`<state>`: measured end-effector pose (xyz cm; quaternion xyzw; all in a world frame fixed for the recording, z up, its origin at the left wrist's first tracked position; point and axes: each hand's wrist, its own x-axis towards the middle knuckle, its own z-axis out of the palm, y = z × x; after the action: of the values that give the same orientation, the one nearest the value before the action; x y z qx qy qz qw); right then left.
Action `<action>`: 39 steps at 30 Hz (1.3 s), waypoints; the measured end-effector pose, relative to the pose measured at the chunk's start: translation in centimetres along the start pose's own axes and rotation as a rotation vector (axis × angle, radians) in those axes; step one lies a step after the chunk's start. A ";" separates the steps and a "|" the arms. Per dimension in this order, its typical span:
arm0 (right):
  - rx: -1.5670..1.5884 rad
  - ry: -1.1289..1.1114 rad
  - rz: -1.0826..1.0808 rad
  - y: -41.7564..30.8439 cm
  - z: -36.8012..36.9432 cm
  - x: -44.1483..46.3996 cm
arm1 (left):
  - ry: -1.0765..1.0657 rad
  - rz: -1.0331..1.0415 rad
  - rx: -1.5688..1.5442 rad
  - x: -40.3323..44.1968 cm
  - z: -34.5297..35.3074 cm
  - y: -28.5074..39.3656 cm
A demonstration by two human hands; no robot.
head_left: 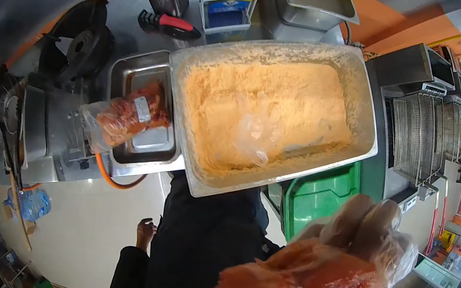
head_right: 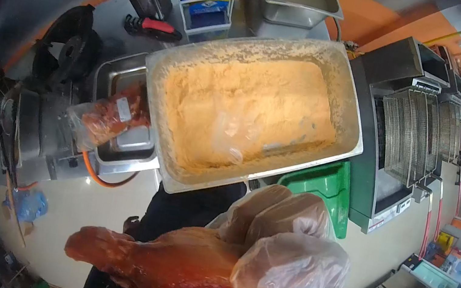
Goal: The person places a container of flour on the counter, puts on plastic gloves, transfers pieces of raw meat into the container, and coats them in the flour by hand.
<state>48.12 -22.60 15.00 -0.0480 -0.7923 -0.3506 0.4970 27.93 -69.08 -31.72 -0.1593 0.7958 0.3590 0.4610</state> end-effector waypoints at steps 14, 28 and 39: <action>0.229 -0.169 0.864 -2.3 -11.1 -11.7 | -0.310 0.176 0.404 -6.0 0.6 8.5; 0.654 0.183 1.701 -0.5 -12.9 -17.0 | -0.852 0.037 -0.720 -23.1 20.6 35.6; 1.040 0.464 1.934 3.1 -9.1 -18.9 | -0.717 0.015 -0.965 -20.9 30.3 36.1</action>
<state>65.80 -20.63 3.42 -0.3634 -0.3599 0.5557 0.6554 36.58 -23.95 -8.29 -0.2138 0.3389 0.7142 0.5739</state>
